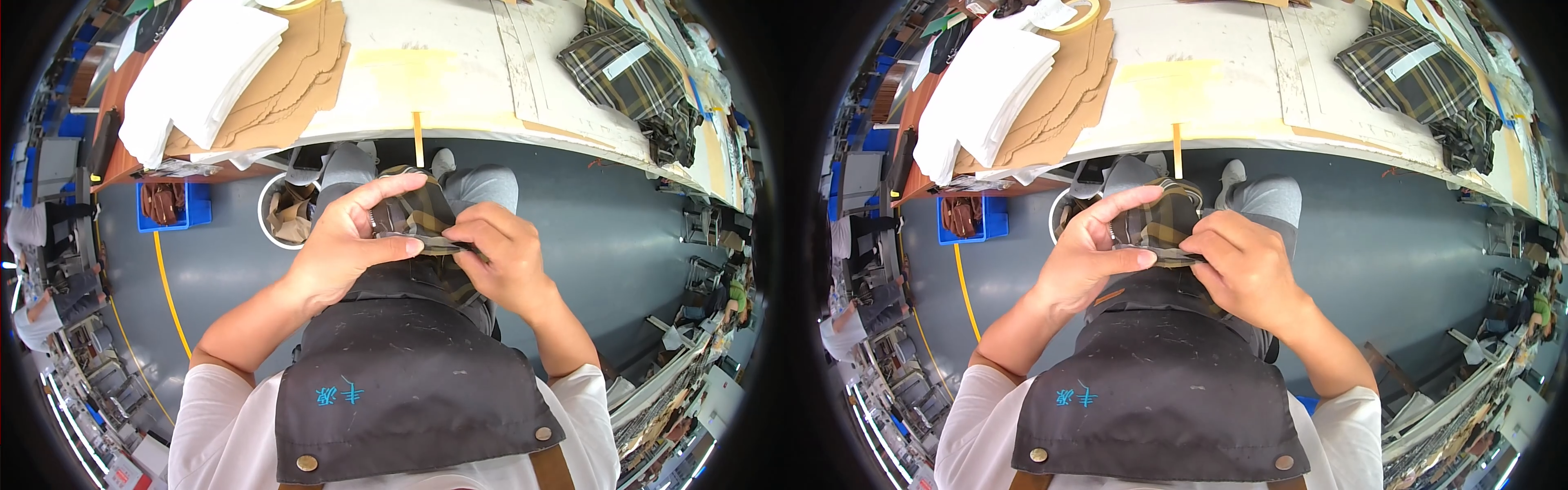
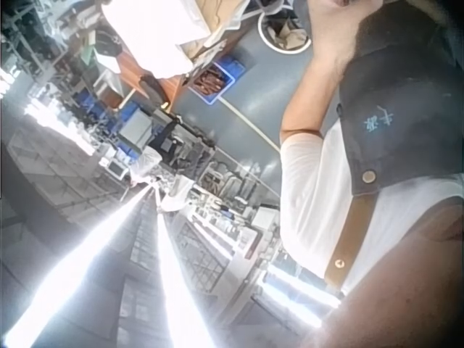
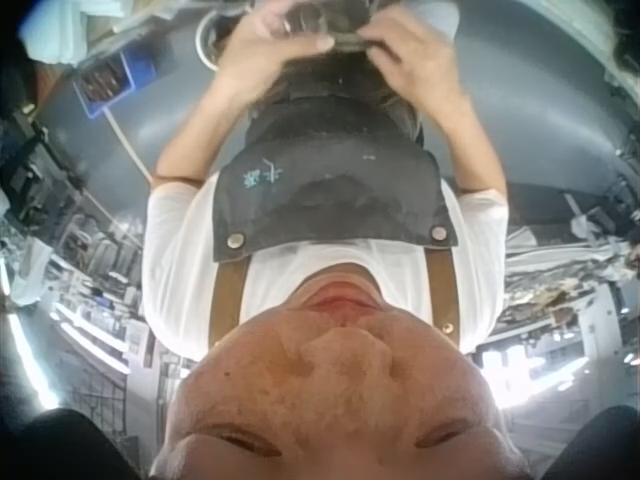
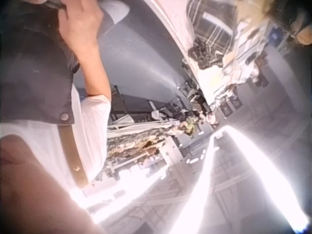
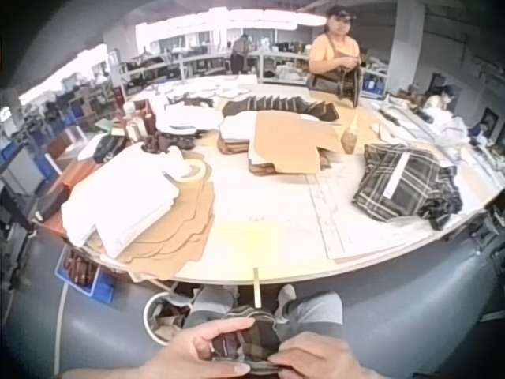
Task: Assembling and checking the alignment of a plaid fabric lining for a bag.
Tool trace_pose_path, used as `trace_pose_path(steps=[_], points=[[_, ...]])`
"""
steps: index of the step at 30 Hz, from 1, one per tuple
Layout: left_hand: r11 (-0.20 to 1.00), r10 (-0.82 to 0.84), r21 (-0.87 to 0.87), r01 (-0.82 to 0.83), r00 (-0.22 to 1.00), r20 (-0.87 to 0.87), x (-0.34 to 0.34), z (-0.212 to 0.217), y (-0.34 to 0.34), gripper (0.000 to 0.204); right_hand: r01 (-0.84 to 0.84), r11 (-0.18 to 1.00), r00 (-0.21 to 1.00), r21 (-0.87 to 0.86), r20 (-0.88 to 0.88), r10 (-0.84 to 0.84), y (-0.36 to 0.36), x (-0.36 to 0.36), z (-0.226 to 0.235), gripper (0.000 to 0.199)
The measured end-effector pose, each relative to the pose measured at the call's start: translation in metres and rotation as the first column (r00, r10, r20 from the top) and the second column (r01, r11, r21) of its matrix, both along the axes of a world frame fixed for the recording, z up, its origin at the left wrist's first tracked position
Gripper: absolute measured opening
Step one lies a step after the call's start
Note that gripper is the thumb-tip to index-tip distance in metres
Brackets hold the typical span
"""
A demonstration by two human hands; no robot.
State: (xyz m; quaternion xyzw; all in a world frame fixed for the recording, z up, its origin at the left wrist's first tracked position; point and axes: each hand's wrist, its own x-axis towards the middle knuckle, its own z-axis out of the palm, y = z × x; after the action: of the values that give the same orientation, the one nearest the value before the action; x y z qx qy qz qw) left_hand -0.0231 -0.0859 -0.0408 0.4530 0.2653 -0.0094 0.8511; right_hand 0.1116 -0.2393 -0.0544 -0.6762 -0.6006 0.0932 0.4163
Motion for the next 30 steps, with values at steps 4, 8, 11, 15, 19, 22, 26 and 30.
trace_pose_path(steps=[4,8,11,15,19,22,26,30], points=[[0.997,-0.055,-0.052,0.06,0.993,0.103,-0.001,-0.003,0.006,0.06,0.04,0.999,0.982,-0.029,-0.183,-0.045,-0.007,0.004,0.004,0.029],[0.991,-0.008,-0.127,0.03,0.985,0.173,0.001,-0.017,0.01,0.052,0.054,0.996,0.931,0.077,-0.365,-0.023,-0.014,0.011,0.012,0.027],[0.987,0.04,-0.163,-0.008,0.98,0.195,0.004,-0.033,0.011,0.042,0.044,0.987,0.942,0.157,-0.336,0.011,-0.021,0.019,0.015,0.025],[0.962,0.059,-0.269,-0.056,0.998,0.003,0.02,-0.031,0.006,0.035,-0.33,0.944,0.935,0.002,-0.137,0.327,-0.018,0.0,0.031,0.025],[0.999,-0.047,0.018,0.044,0.975,0.215,0.021,-0.009,0.004,0.041,-0.424,0.901,0.861,-0.094,-0.351,0.369,-0.025,0.019,0.055,0.036],[0.767,-0.463,0.639,0.054,0.736,0.494,0.026,0.035,-0.002,0.021,0.161,0.986,0.942,0.053,-0.305,-0.137,-0.031,0.061,0.043,0.05],[0.625,-0.767,0.775,0.096,0.259,0.587,0.014,0.063,-0.012,0.022,0.077,0.994,0.893,-0.079,-0.438,-0.104,-0.022,0.079,0.015,0.068],[0.633,-0.761,0.689,0.351,0.446,0.472,-0.033,0.052,0.002,0.027,0.034,0.999,0.721,-0.02,-0.692,-0.038,-0.041,0.072,0.019,0.034]])
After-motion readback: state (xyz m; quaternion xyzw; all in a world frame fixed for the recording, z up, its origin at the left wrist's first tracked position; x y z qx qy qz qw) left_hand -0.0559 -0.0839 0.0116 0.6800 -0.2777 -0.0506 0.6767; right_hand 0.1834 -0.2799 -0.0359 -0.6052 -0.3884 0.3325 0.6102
